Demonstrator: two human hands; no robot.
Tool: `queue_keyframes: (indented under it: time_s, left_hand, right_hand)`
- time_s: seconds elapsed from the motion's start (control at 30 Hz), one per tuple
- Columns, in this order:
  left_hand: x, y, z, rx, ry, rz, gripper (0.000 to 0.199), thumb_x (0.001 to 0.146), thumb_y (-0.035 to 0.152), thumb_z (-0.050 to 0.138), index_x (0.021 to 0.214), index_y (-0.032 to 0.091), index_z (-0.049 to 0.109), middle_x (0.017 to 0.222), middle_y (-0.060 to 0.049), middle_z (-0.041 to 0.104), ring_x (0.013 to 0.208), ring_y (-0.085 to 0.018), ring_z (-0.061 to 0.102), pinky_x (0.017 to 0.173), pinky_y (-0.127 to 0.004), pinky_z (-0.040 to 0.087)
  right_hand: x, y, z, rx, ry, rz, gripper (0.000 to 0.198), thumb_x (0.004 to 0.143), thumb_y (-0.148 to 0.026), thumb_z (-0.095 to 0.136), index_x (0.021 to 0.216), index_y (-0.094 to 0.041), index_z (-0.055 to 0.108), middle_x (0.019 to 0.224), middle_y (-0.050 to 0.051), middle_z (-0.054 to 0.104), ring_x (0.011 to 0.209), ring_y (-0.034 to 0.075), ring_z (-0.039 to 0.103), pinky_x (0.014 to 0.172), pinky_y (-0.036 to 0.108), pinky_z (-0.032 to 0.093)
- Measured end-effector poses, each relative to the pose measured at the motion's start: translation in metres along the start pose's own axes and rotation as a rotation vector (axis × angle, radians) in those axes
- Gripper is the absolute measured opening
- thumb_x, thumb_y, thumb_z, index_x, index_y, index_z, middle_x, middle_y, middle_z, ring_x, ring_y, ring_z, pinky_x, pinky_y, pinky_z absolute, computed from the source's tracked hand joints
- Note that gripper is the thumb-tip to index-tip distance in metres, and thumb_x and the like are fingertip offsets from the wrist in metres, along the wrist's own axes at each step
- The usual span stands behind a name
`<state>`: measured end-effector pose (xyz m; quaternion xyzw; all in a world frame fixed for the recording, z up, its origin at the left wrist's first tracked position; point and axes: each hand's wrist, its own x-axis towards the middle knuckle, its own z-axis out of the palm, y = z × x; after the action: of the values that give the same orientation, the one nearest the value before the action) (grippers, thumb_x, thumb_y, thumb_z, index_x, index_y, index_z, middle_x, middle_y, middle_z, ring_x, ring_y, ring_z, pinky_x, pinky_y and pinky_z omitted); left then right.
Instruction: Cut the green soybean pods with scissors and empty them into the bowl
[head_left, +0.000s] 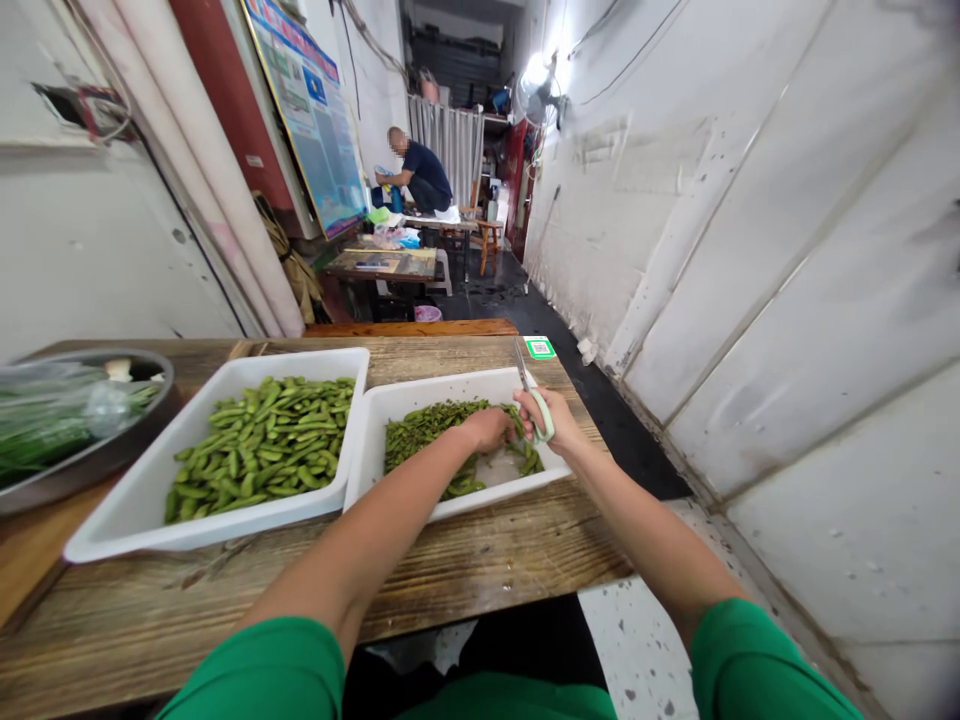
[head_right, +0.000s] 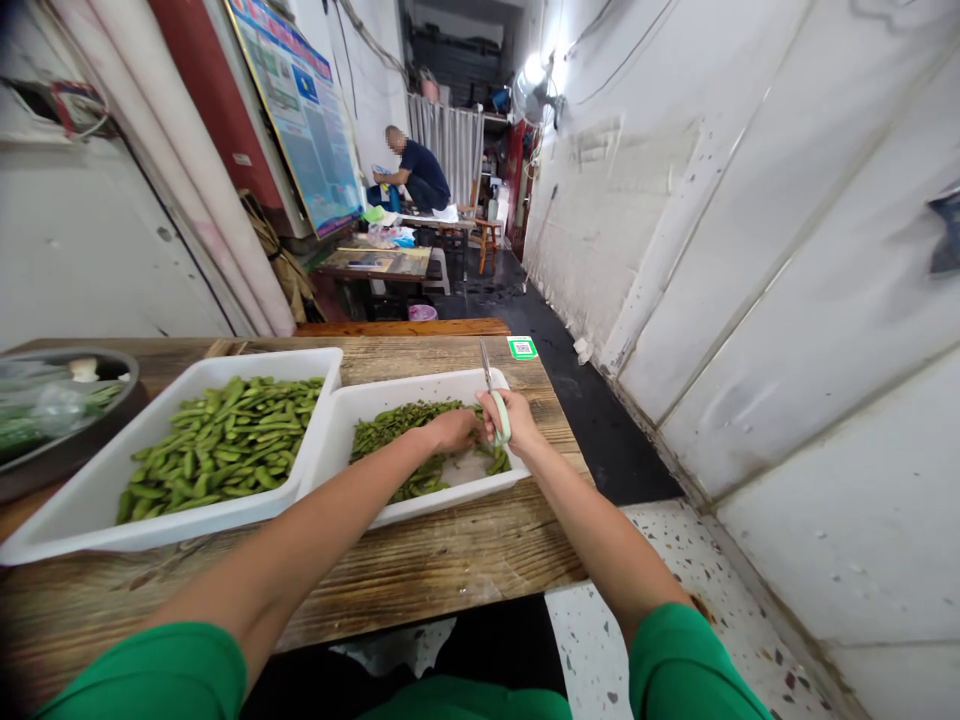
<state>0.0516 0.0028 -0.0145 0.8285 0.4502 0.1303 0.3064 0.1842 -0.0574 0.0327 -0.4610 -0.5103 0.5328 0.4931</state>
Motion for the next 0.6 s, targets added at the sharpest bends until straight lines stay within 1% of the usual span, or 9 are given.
queue_keyframes:
  time_s: [0.07, 0.13, 0.23, 0.33, 0.4, 0.47, 0.6]
  left_hand:
    - [-0.002, 0.001, -0.003, -0.078, 0.044, -0.036, 0.015, 0.05, 0.005, 0.065, 0.049, 0.02, 0.062, 0.052, -0.001, 0.058, 0.057, -0.015, 0.053, 0.062, -0.023, 0.039]
    - [-0.006, -0.001, -0.01, -0.176, 0.109, -0.087, 0.011, 0.054, 0.009, 0.065, 0.05, 0.018, 0.061, 0.052, -0.001, 0.057, 0.055, -0.013, 0.049, 0.058, -0.021, 0.038]
    - [-0.015, -0.009, -0.027, -0.36, 0.223, -0.203, 0.006, 0.066, 0.018, 0.062, 0.061, 0.016, 0.06, 0.058, -0.001, 0.059, 0.047, -0.009, 0.042, 0.047, -0.02, 0.032]
    - [-0.028, -0.021, -0.042, -0.561, 0.307, -0.329, 0.012, 0.074, 0.026, 0.057, 0.071, 0.015, 0.055, 0.063, -0.002, 0.059, 0.038, -0.005, 0.034, 0.038, -0.019, 0.023]
    - [-0.036, -0.027, -0.047, -0.676, 0.338, -0.386, 0.015, 0.075, 0.027, 0.058, 0.071, 0.015, 0.051, 0.064, -0.001, 0.059, 0.036, -0.003, 0.031, 0.036, -0.019, 0.019]
    - [-0.04, -0.03, -0.049, -0.769, 0.352, -0.41, 0.018, 0.074, 0.027, 0.06, 0.07, 0.015, 0.048, 0.065, -0.001, 0.058, 0.036, -0.002, 0.031, 0.036, -0.018, 0.017]
    - [-0.04, -0.027, -0.046, -0.892, 0.341, -0.392, 0.019, 0.072, 0.024, 0.064, 0.07, 0.015, 0.048, 0.062, 0.0, 0.056, 0.036, -0.002, 0.032, 0.035, -0.016, 0.014]
  right_hand:
    - [0.0, 0.001, 0.0, -0.033, -0.007, 0.004, 0.038, 0.066, -0.052, 0.062, 0.068, -0.017, 0.046, 0.043, -0.008, 0.041, 0.032, 0.005, 0.038, 0.027, 0.016, 0.033]
    - [0.0, 0.002, 0.001, -0.072, -0.018, 0.014, 0.039, 0.067, -0.054, 0.061, 0.068, -0.017, 0.046, 0.044, -0.008, 0.041, 0.032, 0.005, 0.038, 0.028, 0.016, 0.034]
    - [0.0, 0.006, 0.002, -0.154, -0.065, 0.061, 0.042, 0.065, -0.055, 0.064, 0.068, -0.017, 0.045, 0.043, -0.008, 0.042, 0.032, 0.006, 0.04, 0.028, 0.017, 0.036]
    - [-0.002, 0.009, 0.003, -0.24, -0.16, 0.153, 0.044, 0.062, -0.054, 0.068, 0.067, -0.017, 0.045, 0.042, -0.007, 0.044, 0.031, 0.007, 0.041, 0.027, 0.019, 0.036]
    - [-0.003, 0.011, 0.003, -0.278, -0.218, 0.214, 0.044, 0.063, -0.055, 0.068, 0.068, -0.016, 0.047, 0.043, -0.006, 0.045, 0.032, 0.008, 0.042, 0.027, 0.02, 0.038]
    - [-0.004, 0.011, 0.003, -0.333, -0.271, 0.268, 0.044, 0.064, -0.055, 0.066, 0.069, -0.015, 0.048, 0.044, -0.006, 0.046, 0.032, 0.008, 0.043, 0.028, 0.02, 0.038]
    - [-0.005, 0.008, 0.004, -0.416, -0.332, 0.317, 0.045, 0.068, -0.058, 0.062, 0.072, -0.015, 0.049, 0.045, -0.006, 0.046, 0.032, 0.007, 0.042, 0.029, 0.019, 0.036]
